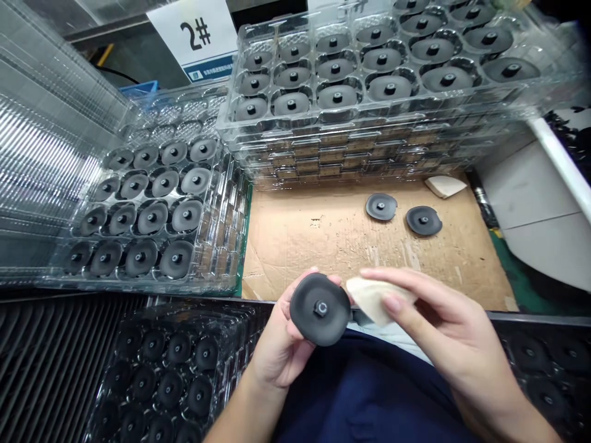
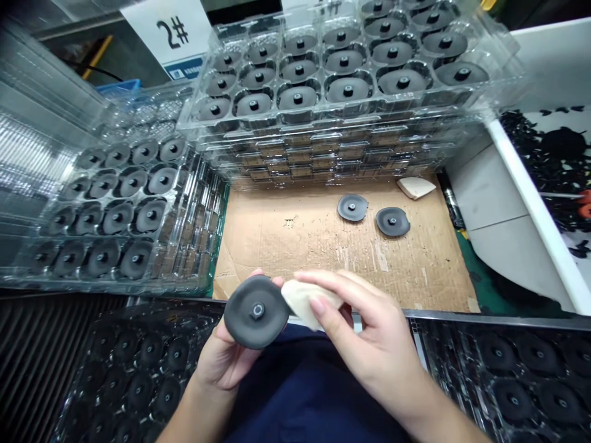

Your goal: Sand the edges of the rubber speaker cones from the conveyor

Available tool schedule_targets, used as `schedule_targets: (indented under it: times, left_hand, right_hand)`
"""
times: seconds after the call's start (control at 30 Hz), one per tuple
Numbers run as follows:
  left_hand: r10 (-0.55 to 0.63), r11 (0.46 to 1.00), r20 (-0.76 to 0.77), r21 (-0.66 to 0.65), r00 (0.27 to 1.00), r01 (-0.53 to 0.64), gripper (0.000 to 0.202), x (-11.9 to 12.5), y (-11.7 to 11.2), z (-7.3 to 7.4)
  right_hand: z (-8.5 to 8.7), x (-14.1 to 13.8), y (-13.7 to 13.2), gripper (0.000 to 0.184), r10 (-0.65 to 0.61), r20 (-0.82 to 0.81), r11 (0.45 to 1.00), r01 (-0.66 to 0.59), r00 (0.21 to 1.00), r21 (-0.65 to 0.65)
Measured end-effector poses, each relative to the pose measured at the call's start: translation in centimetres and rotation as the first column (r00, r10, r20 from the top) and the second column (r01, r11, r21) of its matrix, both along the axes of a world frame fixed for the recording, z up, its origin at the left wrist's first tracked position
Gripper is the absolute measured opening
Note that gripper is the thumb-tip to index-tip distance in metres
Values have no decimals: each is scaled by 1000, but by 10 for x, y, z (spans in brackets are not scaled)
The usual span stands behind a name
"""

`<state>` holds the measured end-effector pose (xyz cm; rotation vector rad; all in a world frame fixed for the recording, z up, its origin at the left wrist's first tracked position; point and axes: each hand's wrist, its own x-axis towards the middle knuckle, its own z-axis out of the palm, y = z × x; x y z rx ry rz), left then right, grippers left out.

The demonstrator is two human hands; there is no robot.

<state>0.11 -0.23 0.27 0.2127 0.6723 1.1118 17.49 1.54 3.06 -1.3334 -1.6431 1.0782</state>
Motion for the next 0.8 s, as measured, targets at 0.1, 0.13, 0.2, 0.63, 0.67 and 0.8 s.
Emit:
schedule_targets:
  times: [0.1,0.13,0.2,0.63,0.67,0.8]
  left_hand:
    - [41,998,-51,-54,998,-43,50,6,0,1]
    - [49,997,-68,-64,996,-53,50,6,0,1]
    - [71,995,-102,-60,992,-77,50,6,-1,2]
    - [22,998,-38,-66,999,-24,53,4,-2,-1]
    - [21,999,-29,-50,999,-23,57,3,-2,-2]
    - [-2,993,-102,-115,995,-10,58,7,-2,-1]
  right_hand:
    - [4,-21,4,30,3,110,942,-40,994,334]
    - [6,-27,5,30,55,131,904,-104,990,414]
    - [11,-34,7,27,218,136,862,-256,966,438]
    - [13,-16,3,23,402,141,852,-426,905,305]
    - [13,-11,1,22,378,160,881,-407,912,241]
    - [21,-10,6,22,123,365,924,-240,923,296]
